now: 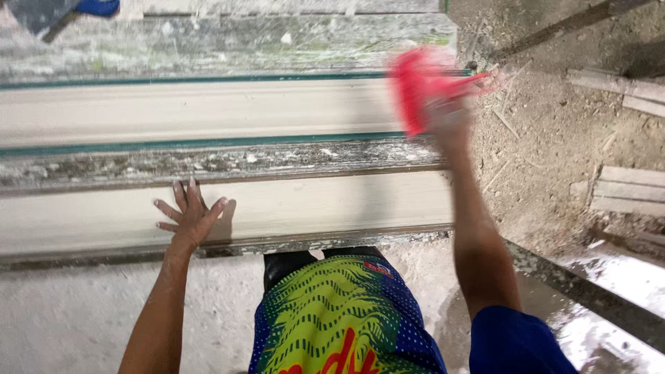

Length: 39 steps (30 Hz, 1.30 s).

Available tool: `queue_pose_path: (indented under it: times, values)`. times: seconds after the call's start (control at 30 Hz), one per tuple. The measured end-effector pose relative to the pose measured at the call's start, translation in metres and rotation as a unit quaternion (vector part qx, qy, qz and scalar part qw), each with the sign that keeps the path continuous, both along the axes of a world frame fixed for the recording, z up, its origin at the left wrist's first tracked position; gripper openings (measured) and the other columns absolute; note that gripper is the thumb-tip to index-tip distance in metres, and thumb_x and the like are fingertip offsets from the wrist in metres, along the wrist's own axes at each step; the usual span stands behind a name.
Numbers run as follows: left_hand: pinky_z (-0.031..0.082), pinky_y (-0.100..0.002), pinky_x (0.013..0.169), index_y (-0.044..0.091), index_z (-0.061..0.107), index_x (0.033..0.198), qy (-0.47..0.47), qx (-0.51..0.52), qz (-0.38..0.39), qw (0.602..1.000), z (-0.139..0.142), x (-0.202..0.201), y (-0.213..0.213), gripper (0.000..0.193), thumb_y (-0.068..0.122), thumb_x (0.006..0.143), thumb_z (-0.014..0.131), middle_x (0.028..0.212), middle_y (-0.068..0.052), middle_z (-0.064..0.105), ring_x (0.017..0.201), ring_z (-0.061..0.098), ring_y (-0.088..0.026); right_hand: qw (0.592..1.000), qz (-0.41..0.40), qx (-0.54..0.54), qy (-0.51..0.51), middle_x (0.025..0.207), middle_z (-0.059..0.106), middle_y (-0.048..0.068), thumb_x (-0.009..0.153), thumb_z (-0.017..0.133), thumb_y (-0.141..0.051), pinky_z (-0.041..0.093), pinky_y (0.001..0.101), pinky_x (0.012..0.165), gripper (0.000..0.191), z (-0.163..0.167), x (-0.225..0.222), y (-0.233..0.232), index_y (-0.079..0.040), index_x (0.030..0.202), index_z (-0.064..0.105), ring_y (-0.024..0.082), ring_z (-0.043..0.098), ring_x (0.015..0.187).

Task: The person scrubs long decorative plaster cornice moldings with a pink sponge, wiping along their grooved surfaces. They then open a gypsum casting bag, scoop powder into a bucket, mix it with water by hand, and carry the bucket back toward the moldings.

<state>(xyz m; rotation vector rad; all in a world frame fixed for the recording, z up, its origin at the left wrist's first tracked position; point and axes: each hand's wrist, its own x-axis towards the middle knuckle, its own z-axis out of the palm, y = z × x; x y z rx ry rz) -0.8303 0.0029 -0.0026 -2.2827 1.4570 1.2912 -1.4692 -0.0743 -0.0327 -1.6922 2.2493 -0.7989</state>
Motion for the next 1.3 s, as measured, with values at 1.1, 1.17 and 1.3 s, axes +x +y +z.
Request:
queue_pose_path:
  times: [1.1,1.17,1.3]
  values:
    - [0.032,-0.053,0.111,0.002,0.037,0.15,0.036,-0.266,-0.009,0.963,0.023,-0.013,0.056,0.078,0.051,0.097,0.065,0.145,-0.027,0.043,0.133,0.038,-0.043,0.899,-0.182,0.053,0.395,0.073,0.069,0.009,0.09,0.064,-0.021,0.048,0.0484,0.054,0.019,0.098,-0.1,0.016,-0.013,0.074,0.072,0.028,0.068,0.065]
    - [0.048,-0.043,0.095,0.002,0.061,0.129,-0.013,-0.28,0.018,0.96,0.021,-0.006,0.094,0.046,0.039,0.103,0.066,0.114,-0.023,0.066,0.102,0.06,-0.035,0.932,-0.191,-0.114,0.286,0.084,0.071,0.012,0.09,0.061,-0.006,0.048,0.0448,0.053,0.031,0.114,-0.135,0.043,-0.006,0.119,0.074,0.03,0.065,0.065]
    - [0.048,-0.047,0.103,0.002,0.071,0.115,-0.045,-0.407,0.03,0.912,0.012,0.003,0.152,0.022,0.022,0.107,0.068,0.121,-0.021,0.071,0.12,0.062,-0.037,0.978,-0.111,-0.011,-0.177,0.086,0.071,0.013,0.115,0.067,-0.023,0.055,0.0393,0.076,0.024,0.085,-0.099,0.127,0.001,0.12,0.064,0.023,0.071,0.077]
